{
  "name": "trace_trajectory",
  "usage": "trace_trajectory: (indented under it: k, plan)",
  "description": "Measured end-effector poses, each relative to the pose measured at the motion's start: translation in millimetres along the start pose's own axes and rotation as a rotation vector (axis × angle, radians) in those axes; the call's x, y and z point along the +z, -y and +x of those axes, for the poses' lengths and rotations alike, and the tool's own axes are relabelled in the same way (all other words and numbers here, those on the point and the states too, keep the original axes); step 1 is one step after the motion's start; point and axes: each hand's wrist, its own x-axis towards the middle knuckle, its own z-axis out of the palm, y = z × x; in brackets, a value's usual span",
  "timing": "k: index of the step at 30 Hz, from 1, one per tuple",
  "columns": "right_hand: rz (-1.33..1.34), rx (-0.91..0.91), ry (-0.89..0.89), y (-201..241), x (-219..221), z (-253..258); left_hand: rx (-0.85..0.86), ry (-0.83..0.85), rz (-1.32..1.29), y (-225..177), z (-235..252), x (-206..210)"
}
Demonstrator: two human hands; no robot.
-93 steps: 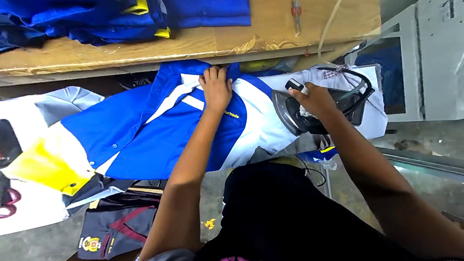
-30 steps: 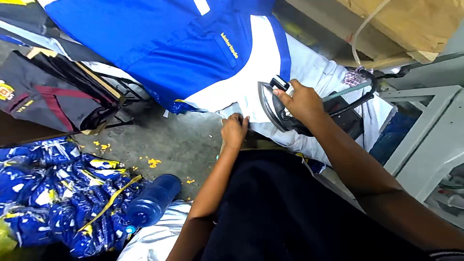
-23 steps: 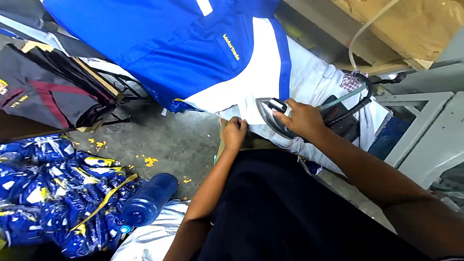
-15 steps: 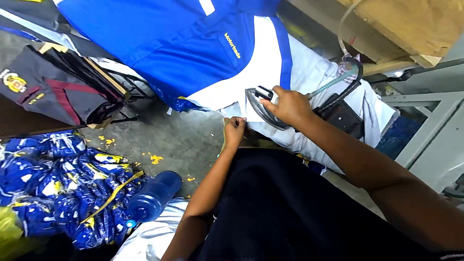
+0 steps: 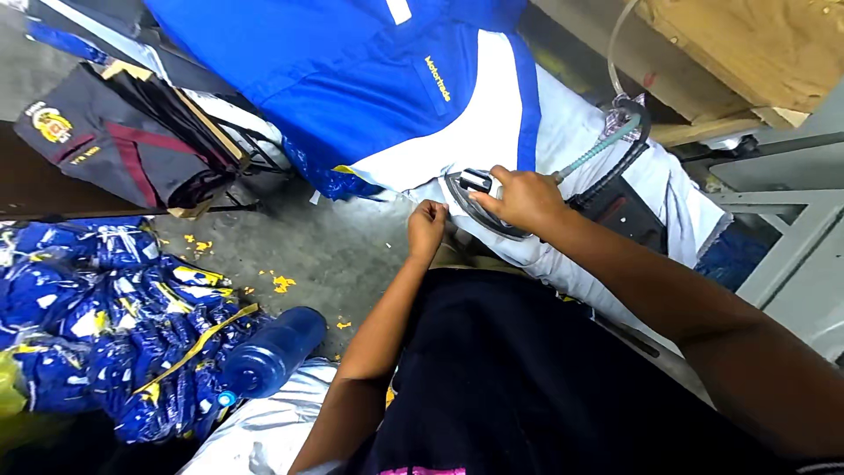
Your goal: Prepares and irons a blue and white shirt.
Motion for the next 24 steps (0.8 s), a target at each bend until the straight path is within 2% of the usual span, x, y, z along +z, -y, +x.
trace_trajectory:
  k: [5,8,11,15,20,24]
  plan:
    - [-0.023,-0.09,-0.009,-24.3,10.3,-16.0,0.416,-0.177,0.401,4.8,20.4,-46.6]
    - [0.014,-0.101,-0.075,-29.4,10.8,-22.3,0.61,-0.181,0.527,8.3,37.0,-61.8]
    - [0.019,-0.167,-0.183,-26.7,20.3,-25.5,0.713,-0.166,0.591,12.3,53.1,-68.0]
    - [-0.023,-0.145,-0.15,-8.1,26.9,-17.3,0.747,-0.152,0.633,-2.1,74.1,-78.4]
    - [-0.023,-0.056,-0.025,27.8,9.5,7.2,0.711,-0.064,0.713,-25.9,91.0,-82.8]
    - [-0.025,-0.109,-0.018,18.6,9.0,5.4,0.699,-0.019,0.756,-33.4,96.0,-86.8]
